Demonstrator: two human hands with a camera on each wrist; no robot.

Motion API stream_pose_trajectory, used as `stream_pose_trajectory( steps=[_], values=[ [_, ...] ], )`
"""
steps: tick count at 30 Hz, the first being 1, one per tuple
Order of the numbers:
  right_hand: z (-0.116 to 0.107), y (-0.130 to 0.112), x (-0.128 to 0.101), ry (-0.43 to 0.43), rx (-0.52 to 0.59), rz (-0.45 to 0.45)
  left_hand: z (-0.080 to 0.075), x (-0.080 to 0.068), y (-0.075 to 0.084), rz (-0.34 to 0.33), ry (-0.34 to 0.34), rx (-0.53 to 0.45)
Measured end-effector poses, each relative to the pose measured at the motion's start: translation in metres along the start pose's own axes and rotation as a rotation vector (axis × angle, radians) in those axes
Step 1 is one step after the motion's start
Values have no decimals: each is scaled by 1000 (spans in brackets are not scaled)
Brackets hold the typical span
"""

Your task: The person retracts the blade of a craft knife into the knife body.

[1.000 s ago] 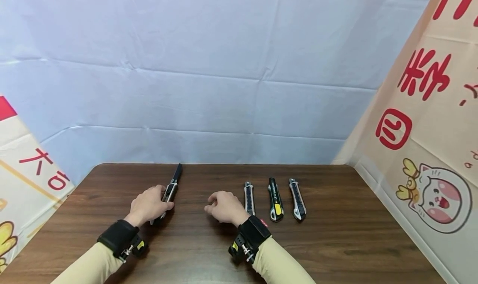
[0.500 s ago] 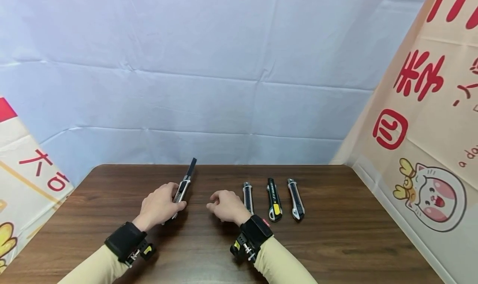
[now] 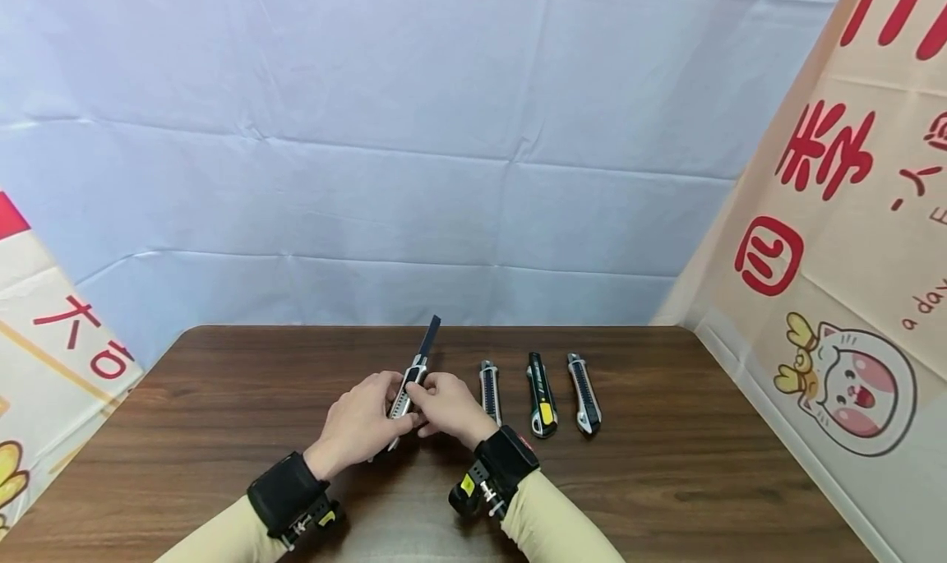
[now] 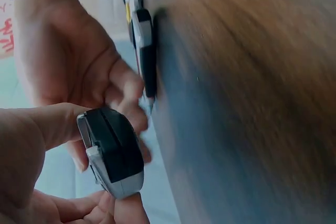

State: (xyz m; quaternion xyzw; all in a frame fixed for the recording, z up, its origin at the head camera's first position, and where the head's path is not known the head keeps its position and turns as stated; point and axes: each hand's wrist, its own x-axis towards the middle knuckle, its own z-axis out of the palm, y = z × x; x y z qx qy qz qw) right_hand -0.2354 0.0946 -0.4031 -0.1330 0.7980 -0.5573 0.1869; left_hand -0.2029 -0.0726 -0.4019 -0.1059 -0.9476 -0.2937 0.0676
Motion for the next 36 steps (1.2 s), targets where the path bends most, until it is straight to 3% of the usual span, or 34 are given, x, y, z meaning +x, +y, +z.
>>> stream_pose_trajectory(
  steps=[4, 8, 14, 17, 19, 23, 29, 36],
  values=[
    [1, -1, -1, 41, 47, 7, 2, -1, 3, 25, -24, -56],
    [-1, -3, -2, 61, 33, 24, 1, -1, -2, 41, -120, -247],
    [-6, -1, 0, 96, 26, 35, -5, -4, -12, -74, -380, -661],
    [-8, 1, 2, 114, 39, 19, -5, -5, -17, -95, -494, -775],
    [-9, 3, 3, 122, 40, 8, -3, -4, -18, -75, -517, -791],
    [-10, 5, 5, 121, 75, -10, 1, -4, -20, -47, -497, -795],
    [-10, 5, 7, 80, 272, 17, 4, -6, -18, -71, -538, -836],
    [-7, 3, 7, 103, 354, 55, 8, -6, -14, -78, -599, -889]
  ],
)
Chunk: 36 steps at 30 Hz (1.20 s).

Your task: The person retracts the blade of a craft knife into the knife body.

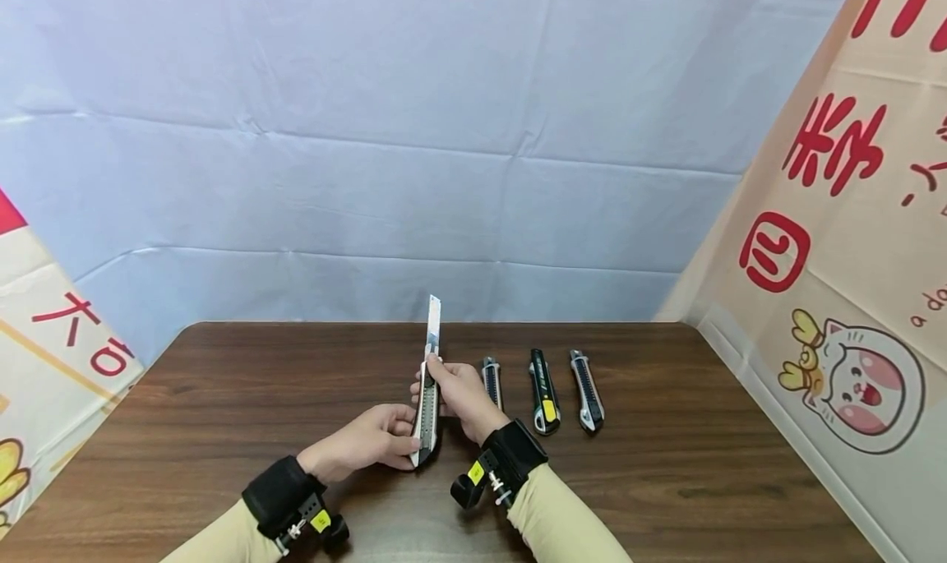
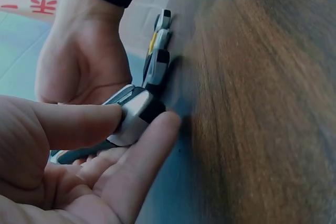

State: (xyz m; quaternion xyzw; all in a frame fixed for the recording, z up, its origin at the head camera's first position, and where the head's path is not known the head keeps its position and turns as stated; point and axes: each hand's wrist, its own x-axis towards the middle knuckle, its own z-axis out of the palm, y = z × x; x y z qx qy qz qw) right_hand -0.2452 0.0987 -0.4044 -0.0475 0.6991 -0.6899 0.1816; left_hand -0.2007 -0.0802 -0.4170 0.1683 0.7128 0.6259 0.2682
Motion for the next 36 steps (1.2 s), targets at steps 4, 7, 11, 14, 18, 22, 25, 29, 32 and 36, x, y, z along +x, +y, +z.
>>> stream_pose_trajectory(
  steps=[4, 7, 11, 14, 18, 22, 25, 29, 32, 36],
  values=[
    [1, 0, 1, 39, 33, -5, 1, 2, -1, 11, -9, -11],
    [1, 1, 2, 60, 20, -11, 1, 2, 0, 20, -16, -6],
    [2, 2, 3, 70, -14, -26, 2, 2, 0, 23, -13, 2],
    [4, 2, 3, 80, -34, -45, 2, 3, -1, 21, -3, 4],
    [6, 2, 4, 89, -54, -72, 2, 3, -2, 18, 7, 14],
    [7, 3, 5, 92, -63, -80, 3, 3, -1, 13, 21, 24],
    [8, 3, 5, 82, -64, -77, 3, 3, -1, 14, 33, 31],
    [9, 2, 4, 67, -62, -75, 3, 2, -1, 17, 39, 35],
    [9, 2, 4, 66, -59, -78, 2, 3, -1, 16, 38, 34],
    [10, 2, 4, 66, -59, -83, 3, 2, 0, 17, 38, 31]
  ],
)
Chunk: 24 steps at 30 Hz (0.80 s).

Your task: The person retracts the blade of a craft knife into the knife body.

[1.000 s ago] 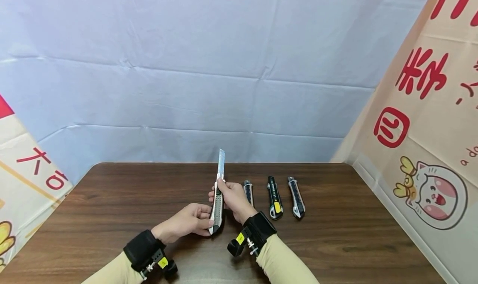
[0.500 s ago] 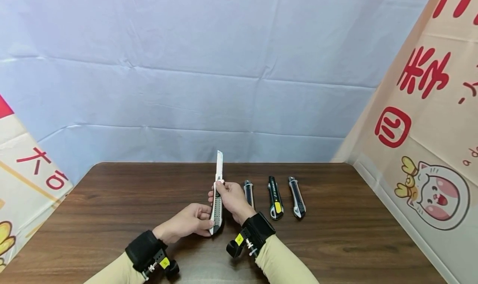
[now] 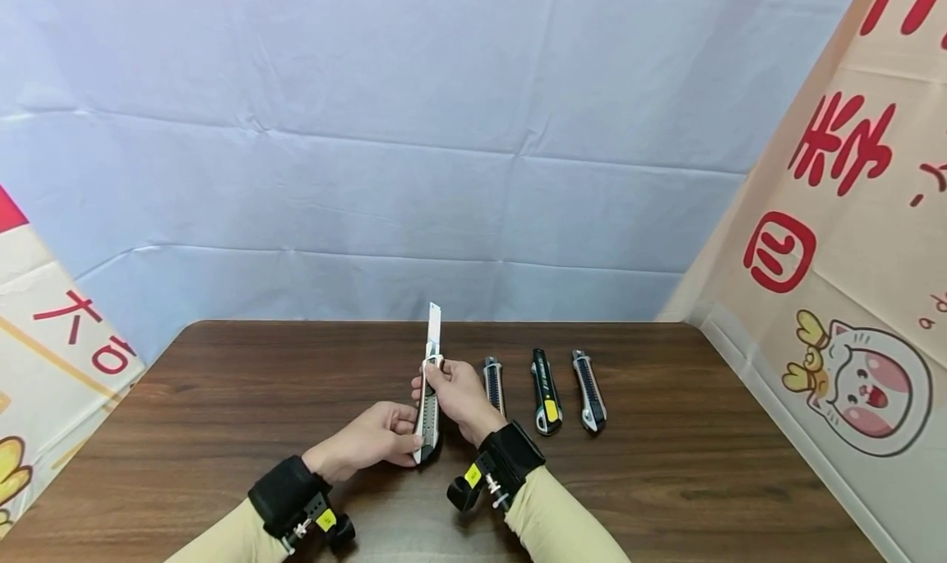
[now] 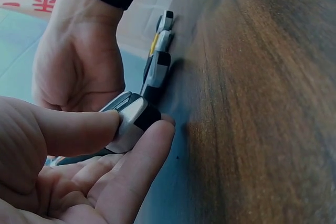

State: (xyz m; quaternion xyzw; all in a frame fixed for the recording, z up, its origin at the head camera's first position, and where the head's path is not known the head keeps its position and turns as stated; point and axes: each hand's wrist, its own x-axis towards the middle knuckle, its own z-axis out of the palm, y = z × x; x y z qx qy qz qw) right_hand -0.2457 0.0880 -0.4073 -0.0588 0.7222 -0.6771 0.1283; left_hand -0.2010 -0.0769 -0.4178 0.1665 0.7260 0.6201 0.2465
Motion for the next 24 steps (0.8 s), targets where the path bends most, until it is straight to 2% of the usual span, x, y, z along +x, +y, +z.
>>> stream_pose_trajectory(
  steps=[24],
  values=[
    [-3, -1, -1, -48, 5, -1, 0, -3, 2, -11, 23, 22]
  ],
)
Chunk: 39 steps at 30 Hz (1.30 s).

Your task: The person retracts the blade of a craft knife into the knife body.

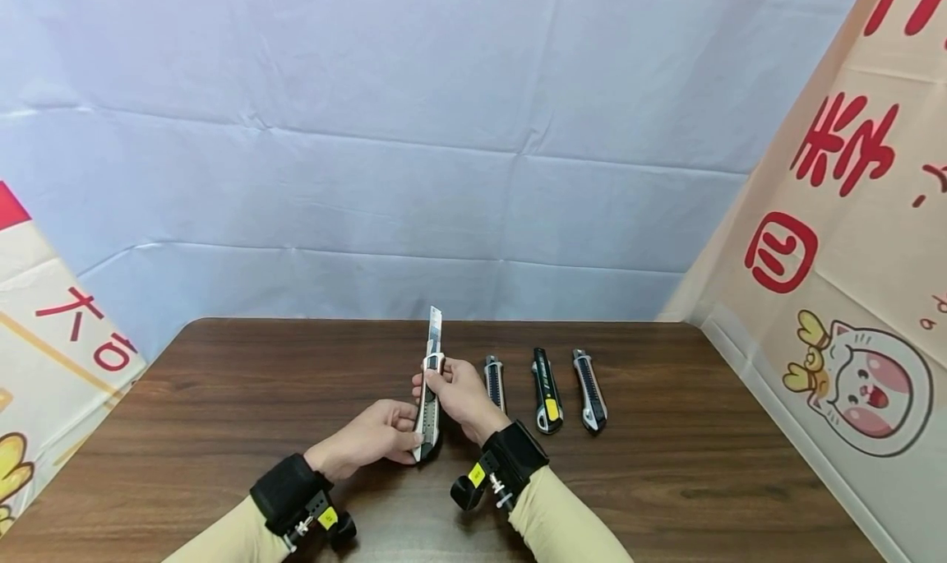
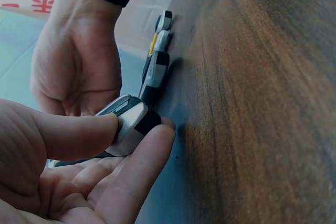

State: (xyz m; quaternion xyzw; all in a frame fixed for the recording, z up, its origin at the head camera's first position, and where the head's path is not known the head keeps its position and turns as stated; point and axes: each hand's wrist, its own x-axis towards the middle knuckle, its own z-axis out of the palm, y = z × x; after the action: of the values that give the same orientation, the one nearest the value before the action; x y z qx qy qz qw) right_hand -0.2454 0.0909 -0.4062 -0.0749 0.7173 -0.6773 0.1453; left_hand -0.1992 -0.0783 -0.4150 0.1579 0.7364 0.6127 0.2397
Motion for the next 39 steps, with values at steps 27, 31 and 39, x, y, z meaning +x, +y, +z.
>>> stream_pose_trajectory(
  steps=[27, 31, 39],
  values=[
    [3, 2, -5, 44, -38, -18, 3, 1, -2, 22, 33, -38],
    [3, 2, -5, 36, -38, -17, 3, 2, -2, 24, 36, -31],
    [2, 0, -5, 19, -44, -25, 3, 2, -2, 25, 39, -26]
  ],
)
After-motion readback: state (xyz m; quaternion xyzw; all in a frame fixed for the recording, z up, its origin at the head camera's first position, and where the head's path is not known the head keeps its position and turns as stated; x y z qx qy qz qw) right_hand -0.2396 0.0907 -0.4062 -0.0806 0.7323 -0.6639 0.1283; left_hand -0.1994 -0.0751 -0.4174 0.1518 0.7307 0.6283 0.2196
